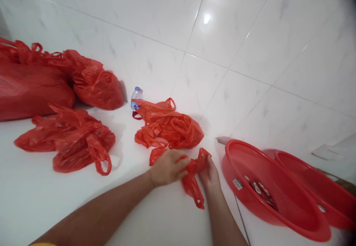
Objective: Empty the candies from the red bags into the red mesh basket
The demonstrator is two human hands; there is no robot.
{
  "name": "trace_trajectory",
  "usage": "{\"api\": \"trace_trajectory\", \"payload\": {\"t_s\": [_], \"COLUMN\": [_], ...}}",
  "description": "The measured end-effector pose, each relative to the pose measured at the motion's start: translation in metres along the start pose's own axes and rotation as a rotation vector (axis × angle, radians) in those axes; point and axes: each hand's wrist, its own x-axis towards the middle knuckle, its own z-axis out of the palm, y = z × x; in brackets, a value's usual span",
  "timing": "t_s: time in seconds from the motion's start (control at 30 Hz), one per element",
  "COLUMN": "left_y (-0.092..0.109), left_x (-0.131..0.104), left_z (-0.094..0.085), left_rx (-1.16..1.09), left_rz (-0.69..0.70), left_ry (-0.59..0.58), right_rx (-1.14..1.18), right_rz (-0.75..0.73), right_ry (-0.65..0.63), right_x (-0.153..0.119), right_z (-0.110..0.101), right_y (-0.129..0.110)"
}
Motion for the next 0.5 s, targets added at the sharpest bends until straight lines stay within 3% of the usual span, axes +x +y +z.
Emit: {"api": "trace_trajectory", "payload": {"t_s": [0.03, 0.1, 0.17, 0.33, 0.5], "left_y": [0.014, 0.032, 0.035, 0.006, -0.008], "left_x": [-0.002, -0.003, -0.002, -0.002, -0.005], "left_z": [0.006, 0.018, 0.025, 0.023, 0.022], "left_rx": [-0.043, -0.086, -0.118, -0.223, -0.317], "left_rz": [0.001, -0.147, -0.315, -0.429, -0.508], "left_ry": [-0.04, -0.075, -0.081, -0.03, 0.087], "right_rx": [-0.011, -0.029, -0.011, -0.007, -0.24], "right_rz": [-0.003, -0.015, -0.033, -0.038, -0.052], "right_ry": [-0.019, -0.045, -0.033, 0.121, 0.221], "right_x": [0.001, 0.002, 0.004, -0.005, -0.036], "right_z": [0.003, 0.005, 0.001, -0.017, -0.003], "right_y": [0.002, 0.002, -0.003, -0.015, 0.0]}}
